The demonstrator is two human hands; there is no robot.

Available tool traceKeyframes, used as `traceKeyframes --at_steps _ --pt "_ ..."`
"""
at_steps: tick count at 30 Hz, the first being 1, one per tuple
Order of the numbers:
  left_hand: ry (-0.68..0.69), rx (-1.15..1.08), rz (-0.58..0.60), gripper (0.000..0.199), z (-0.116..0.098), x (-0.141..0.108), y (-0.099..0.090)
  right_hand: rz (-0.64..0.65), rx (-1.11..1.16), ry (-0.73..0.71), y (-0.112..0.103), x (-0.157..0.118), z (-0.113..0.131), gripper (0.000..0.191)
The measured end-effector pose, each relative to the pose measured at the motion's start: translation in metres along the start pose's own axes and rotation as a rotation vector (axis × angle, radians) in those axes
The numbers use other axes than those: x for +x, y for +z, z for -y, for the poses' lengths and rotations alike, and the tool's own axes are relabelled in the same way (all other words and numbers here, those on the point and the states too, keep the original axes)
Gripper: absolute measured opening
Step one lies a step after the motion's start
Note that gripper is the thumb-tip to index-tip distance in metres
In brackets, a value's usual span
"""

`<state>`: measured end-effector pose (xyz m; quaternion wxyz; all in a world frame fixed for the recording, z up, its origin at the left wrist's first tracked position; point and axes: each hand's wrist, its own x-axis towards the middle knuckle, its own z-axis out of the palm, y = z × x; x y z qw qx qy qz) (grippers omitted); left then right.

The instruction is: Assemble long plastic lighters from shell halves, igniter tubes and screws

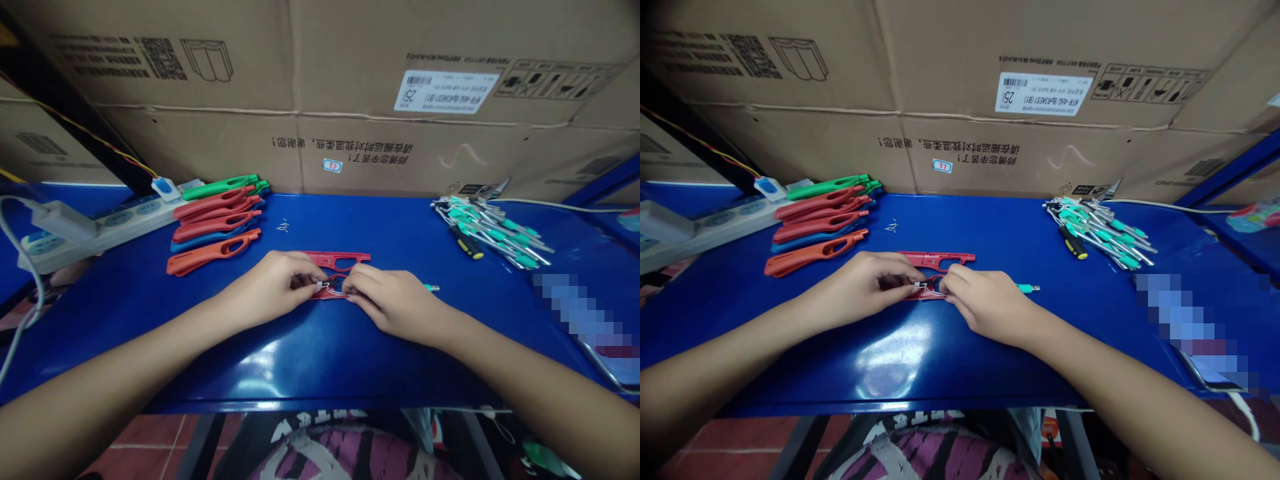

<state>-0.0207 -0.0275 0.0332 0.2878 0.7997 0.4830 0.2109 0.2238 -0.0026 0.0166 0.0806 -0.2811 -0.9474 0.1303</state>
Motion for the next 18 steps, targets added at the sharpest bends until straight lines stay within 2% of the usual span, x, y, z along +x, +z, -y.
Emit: traceKeyframes --at_steps 11,18 --pt "-0.002 -0.006 -0.013 0.018 0.0013 -0.0002 0.001 -0.013 -0.006 -0.01 0.0044 -0.0002 -0.0013 0.016" --pt "0.027 -0.021 -0.033 0.017 0.0011 -0.0009 0.0006 -0.043 0.088 0.017 0.0041 0.0012 -0.0027 0.006"
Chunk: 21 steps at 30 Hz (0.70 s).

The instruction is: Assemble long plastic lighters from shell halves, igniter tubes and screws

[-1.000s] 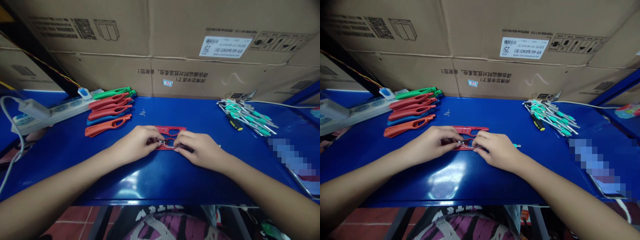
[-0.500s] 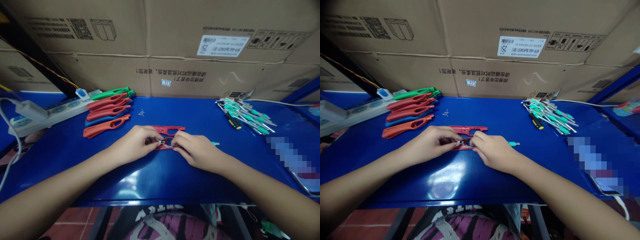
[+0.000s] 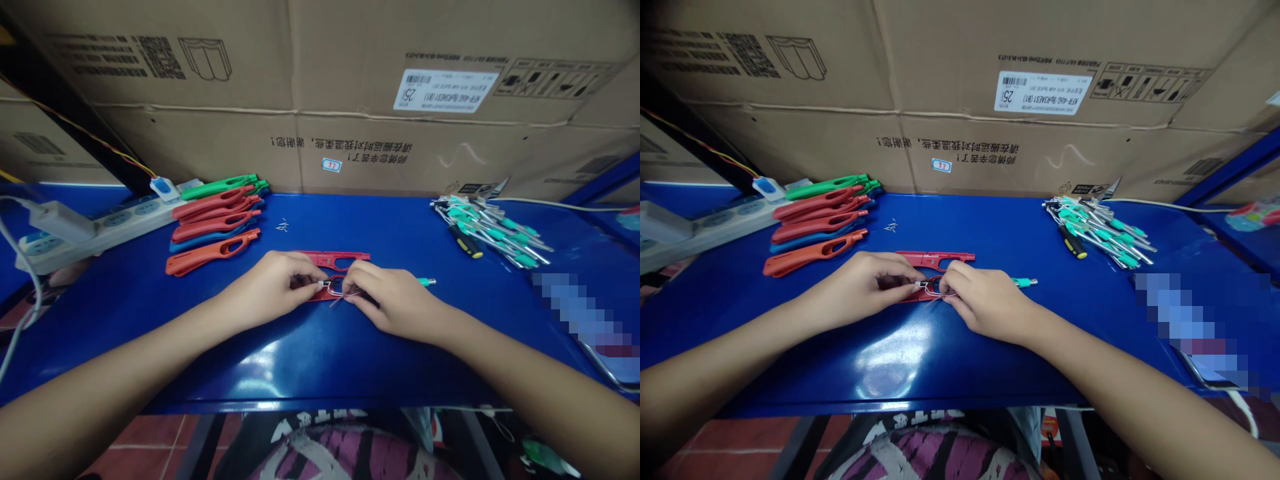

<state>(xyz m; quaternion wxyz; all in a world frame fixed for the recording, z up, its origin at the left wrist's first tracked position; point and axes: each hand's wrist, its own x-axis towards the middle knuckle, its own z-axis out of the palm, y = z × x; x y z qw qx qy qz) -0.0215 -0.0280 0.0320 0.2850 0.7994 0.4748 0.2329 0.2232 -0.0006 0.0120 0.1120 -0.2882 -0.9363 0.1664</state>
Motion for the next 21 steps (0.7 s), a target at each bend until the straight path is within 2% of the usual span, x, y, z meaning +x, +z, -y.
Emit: traceKeyframes --at_steps 9,14,17,21 --pt "0.009 -0.026 -0.022 0.016 0.0007 0.0012 -0.0008 -0.115 0.214 0.061 -0.0017 0.0009 -0.0017 0.004" --pt "-0.009 -0.021 0.018 0.017 0.0007 0.0006 -0.0012 -0.115 0.31 0.156 -0.0024 0.0028 -0.0038 0.005" --pt "-0.002 0.004 0.049 0.018 0.0008 0.0008 -0.0007 -0.12 0.341 0.146 -0.0027 0.0032 -0.0046 0.007" --pt "0.018 0.049 0.026 0.019 0.0018 0.0007 0.0004 -0.11 0.307 0.08 -0.0027 0.0025 -0.0062 0.006"
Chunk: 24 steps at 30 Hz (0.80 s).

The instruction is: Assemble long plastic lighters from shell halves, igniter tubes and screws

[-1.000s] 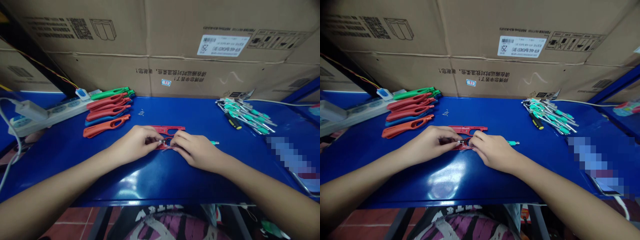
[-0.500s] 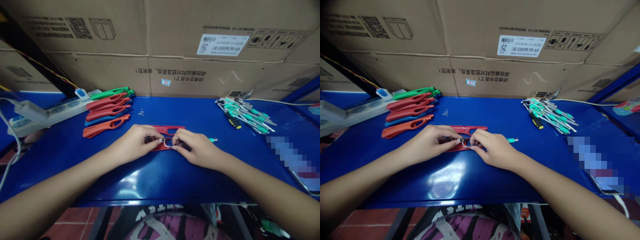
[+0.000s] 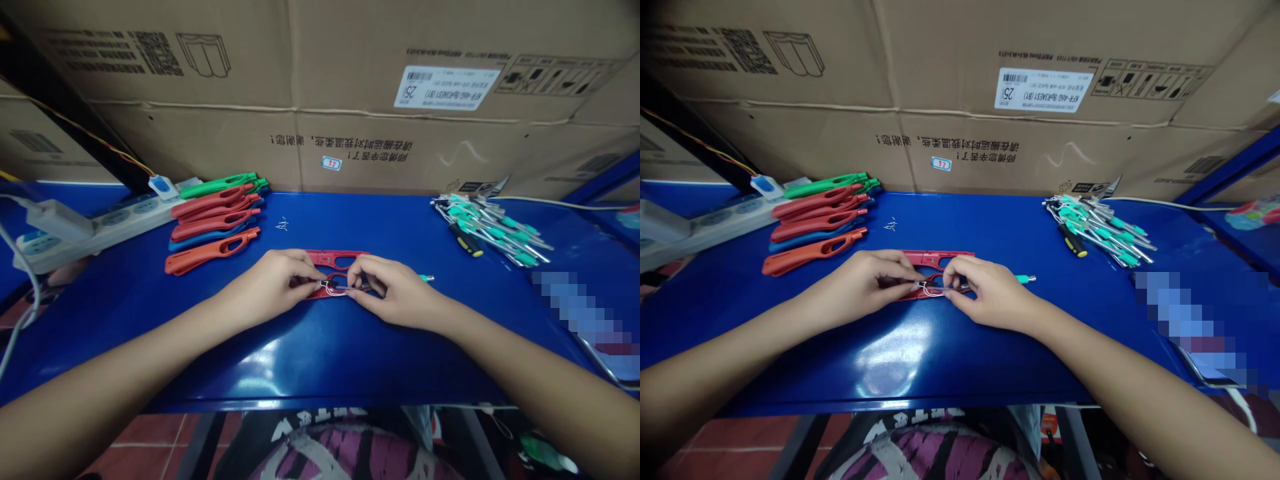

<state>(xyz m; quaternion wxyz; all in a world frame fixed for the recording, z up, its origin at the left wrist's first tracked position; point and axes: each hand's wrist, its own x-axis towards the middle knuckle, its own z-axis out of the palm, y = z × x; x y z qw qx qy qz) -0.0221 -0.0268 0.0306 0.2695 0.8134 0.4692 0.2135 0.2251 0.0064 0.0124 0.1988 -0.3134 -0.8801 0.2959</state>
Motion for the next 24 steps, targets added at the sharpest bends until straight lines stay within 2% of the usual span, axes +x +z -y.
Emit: traceKeyframes --at_steps 7,12,18,24 --pt "0.054 0.07 -0.015 0.018 0.0007 -0.0009 0.0028 0.04 -0.032 -0.055 0.0026 -0.0007 -0.0039 0.011" --pt "0.071 0.098 -0.047 0.018 0.0019 -0.0008 0.0051 0.034 -0.085 -0.031 0.0039 0.0 -0.0019 0.004" --pt "0.111 0.12 -0.078 0.019 0.005 -0.0011 0.0072 0.043 -0.12 -0.03 0.0019 0.001 -0.0021 0.006" --pt "0.129 0.131 -0.103 0.019 0.0066 -0.001 0.0077 0.11 -0.291 -0.066 0.0004 0.0001 -0.0059 0.013"
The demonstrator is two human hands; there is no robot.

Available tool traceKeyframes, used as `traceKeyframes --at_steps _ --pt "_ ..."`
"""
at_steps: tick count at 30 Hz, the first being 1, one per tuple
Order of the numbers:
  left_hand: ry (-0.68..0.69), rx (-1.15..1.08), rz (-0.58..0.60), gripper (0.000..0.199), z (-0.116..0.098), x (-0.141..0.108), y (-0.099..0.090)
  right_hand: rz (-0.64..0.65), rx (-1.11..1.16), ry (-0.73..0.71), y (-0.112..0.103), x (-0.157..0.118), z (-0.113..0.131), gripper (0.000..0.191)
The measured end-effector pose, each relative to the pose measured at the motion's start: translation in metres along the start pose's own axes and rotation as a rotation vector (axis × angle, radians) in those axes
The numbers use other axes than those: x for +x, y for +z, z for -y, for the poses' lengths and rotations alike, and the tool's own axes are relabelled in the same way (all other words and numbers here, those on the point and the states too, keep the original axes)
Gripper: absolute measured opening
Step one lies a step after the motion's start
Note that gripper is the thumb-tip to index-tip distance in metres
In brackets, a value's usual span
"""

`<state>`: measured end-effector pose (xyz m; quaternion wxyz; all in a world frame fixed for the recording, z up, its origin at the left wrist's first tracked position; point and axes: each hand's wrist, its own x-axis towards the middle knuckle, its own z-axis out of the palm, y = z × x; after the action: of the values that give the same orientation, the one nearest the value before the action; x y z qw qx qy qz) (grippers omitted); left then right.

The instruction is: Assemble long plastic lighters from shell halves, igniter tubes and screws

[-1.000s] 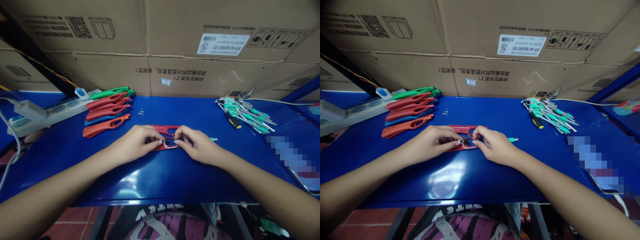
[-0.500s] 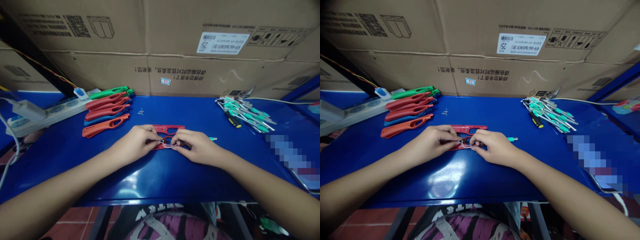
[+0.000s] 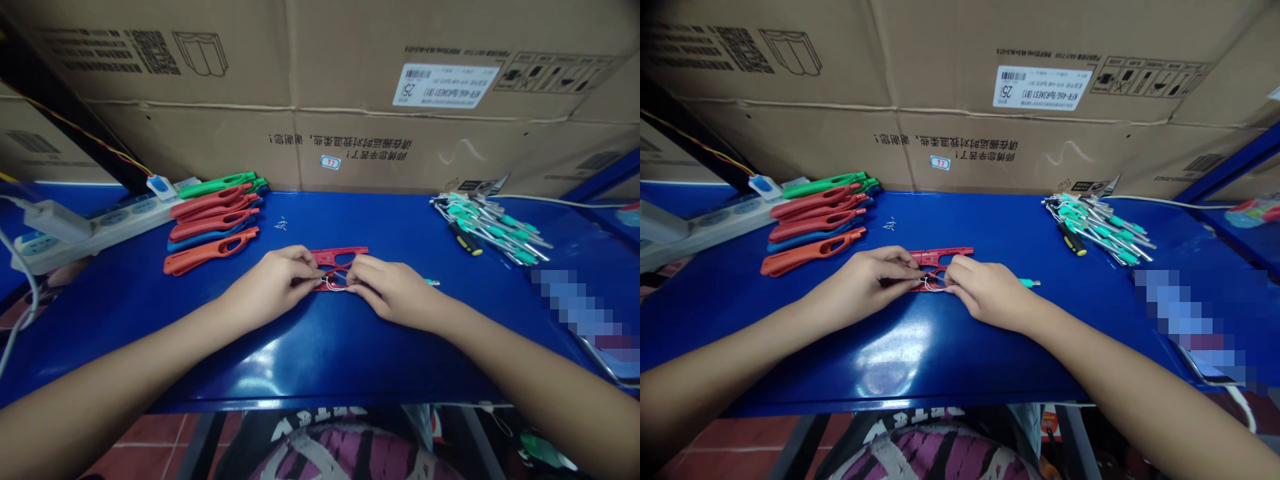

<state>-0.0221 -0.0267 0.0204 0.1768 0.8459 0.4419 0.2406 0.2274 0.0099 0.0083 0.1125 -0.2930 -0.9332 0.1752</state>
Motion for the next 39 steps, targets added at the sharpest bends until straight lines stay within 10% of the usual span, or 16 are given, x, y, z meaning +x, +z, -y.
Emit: traceKeyframes --at_steps 39 --pt "-0.078 -0.111 0.074 0.019 0.0062 0.0039 -0.0001 -0.146 0.269 -0.003 0.0006 0.0041 -0.0058 0.008"
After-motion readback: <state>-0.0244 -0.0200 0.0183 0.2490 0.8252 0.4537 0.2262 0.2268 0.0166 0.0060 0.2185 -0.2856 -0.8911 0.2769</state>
